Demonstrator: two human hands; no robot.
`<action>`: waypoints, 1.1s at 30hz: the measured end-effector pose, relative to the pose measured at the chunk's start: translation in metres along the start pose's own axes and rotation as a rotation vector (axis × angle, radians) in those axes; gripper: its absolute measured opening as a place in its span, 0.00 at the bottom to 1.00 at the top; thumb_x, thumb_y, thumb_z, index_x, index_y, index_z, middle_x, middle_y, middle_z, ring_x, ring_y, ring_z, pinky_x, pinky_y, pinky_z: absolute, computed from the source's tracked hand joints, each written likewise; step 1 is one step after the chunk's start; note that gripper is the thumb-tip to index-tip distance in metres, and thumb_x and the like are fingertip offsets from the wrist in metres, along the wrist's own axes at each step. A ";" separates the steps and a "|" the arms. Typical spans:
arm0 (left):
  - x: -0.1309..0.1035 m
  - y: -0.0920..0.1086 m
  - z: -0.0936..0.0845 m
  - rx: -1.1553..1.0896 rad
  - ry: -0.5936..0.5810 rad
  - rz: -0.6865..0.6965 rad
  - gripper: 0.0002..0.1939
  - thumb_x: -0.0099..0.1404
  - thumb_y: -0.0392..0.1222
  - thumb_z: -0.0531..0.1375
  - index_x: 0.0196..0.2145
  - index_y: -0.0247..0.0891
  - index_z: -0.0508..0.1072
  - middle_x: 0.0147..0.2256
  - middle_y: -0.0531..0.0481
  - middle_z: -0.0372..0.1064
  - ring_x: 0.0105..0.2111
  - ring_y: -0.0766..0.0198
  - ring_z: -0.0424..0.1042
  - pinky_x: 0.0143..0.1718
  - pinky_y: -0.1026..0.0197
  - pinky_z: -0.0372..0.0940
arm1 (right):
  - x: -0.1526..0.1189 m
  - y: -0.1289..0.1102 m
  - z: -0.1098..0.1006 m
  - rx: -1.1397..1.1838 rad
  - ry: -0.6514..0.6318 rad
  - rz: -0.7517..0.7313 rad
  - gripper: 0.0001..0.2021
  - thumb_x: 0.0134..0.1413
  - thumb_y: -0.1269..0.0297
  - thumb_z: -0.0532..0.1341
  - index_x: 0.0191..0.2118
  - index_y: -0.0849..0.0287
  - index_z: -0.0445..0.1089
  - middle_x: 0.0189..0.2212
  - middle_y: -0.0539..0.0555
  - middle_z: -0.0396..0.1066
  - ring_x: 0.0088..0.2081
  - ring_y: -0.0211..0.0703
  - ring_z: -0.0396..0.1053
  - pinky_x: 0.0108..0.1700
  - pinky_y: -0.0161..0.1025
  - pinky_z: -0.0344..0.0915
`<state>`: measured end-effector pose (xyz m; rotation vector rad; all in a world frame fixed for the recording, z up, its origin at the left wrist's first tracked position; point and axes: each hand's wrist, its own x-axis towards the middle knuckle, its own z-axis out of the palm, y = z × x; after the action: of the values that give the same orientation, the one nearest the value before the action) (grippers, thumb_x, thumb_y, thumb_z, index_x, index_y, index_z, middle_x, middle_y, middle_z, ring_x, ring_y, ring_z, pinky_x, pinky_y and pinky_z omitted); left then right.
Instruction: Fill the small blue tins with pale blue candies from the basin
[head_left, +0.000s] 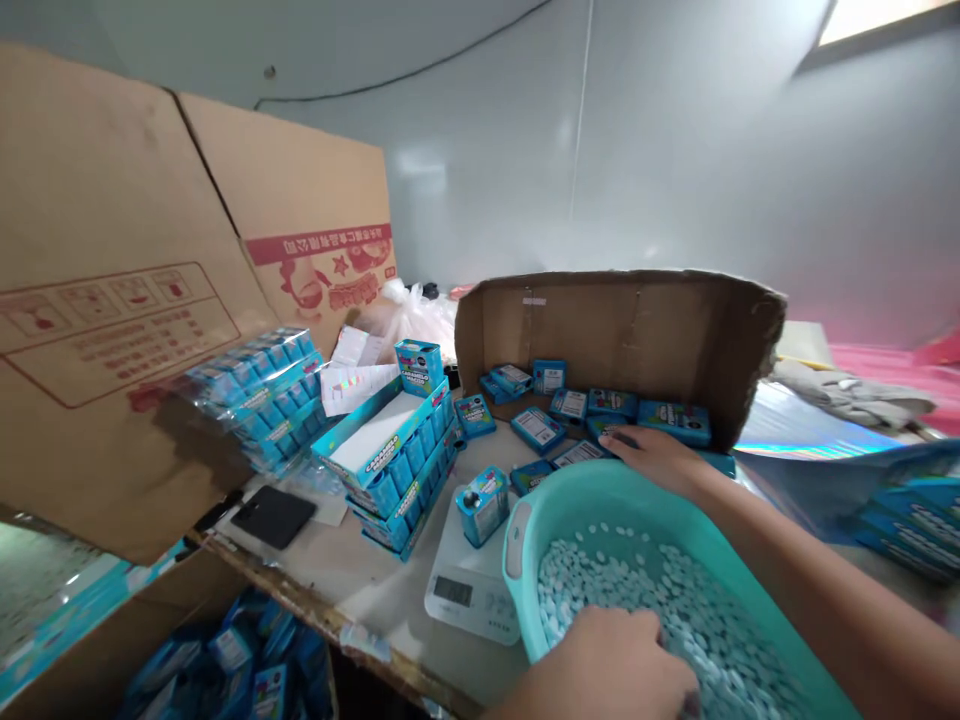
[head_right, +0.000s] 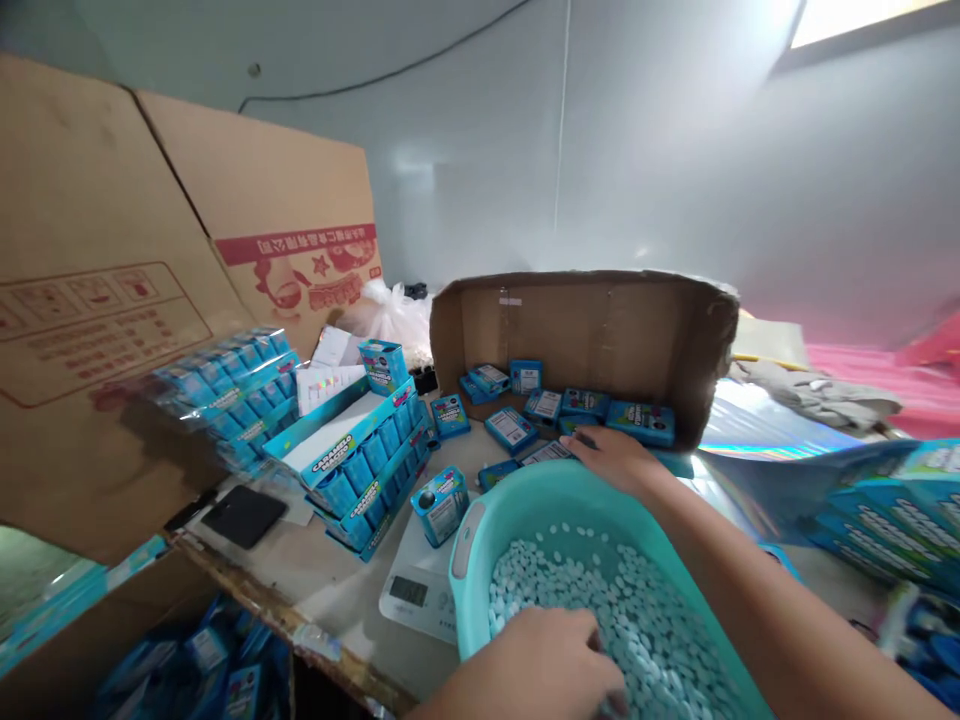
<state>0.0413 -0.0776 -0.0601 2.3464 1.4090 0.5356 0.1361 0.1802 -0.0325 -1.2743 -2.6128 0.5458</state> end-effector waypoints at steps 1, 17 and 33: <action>-0.004 0.004 -0.015 0.006 0.096 -0.022 0.09 0.60 0.50 0.65 0.34 0.45 0.78 0.36 0.45 0.75 0.34 0.55 0.75 0.34 0.54 0.69 | -0.002 -0.001 -0.001 -0.001 0.001 -0.007 0.30 0.64 0.40 0.45 0.49 0.54 0.76 0.52 0.61 0.76 0.54 0.62 0.73 0.52 0.51 0.70; -0.071 -0.110 -0.076 -0.115 0.753 -0.540 0.21 0.59 0.39 0.61 0.51 0.38 0.75 0.47 0.41 0.74 0.49 0.50 0.74 0.53 0.49 0.69 | -0.014 -0.020 -0.008 -0.089 0.043 -0.109 0.29 0.67 0.45 0.45 0.47 0.61 0.76 0.50 0.66 0.76 0.50 0.63 0.73 0.50 0.50 0.66; -0.056 -0.087 -0.117 0.668 0.399 -0.073 0.31 0.64 0.29 0.58 0.62 0.49 0.68 0.49 0.43 0.71 0.48 0.49 0.66 0.49 0.47 0.62 | -0.010 -0.013 -0.008 -0.084 -0.017 -0.034 0.28 0.67 0.42 0.45 0.44 0.58 0.74 0.47 0.63 0.76 0.44 0.57 0.74 0.40 0.42 0.63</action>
<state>-0.1060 -0.0764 -0.0080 2.7746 2.1122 0.6050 0.1352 0.1667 -0.0199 -1.2524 -2.6921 0.4484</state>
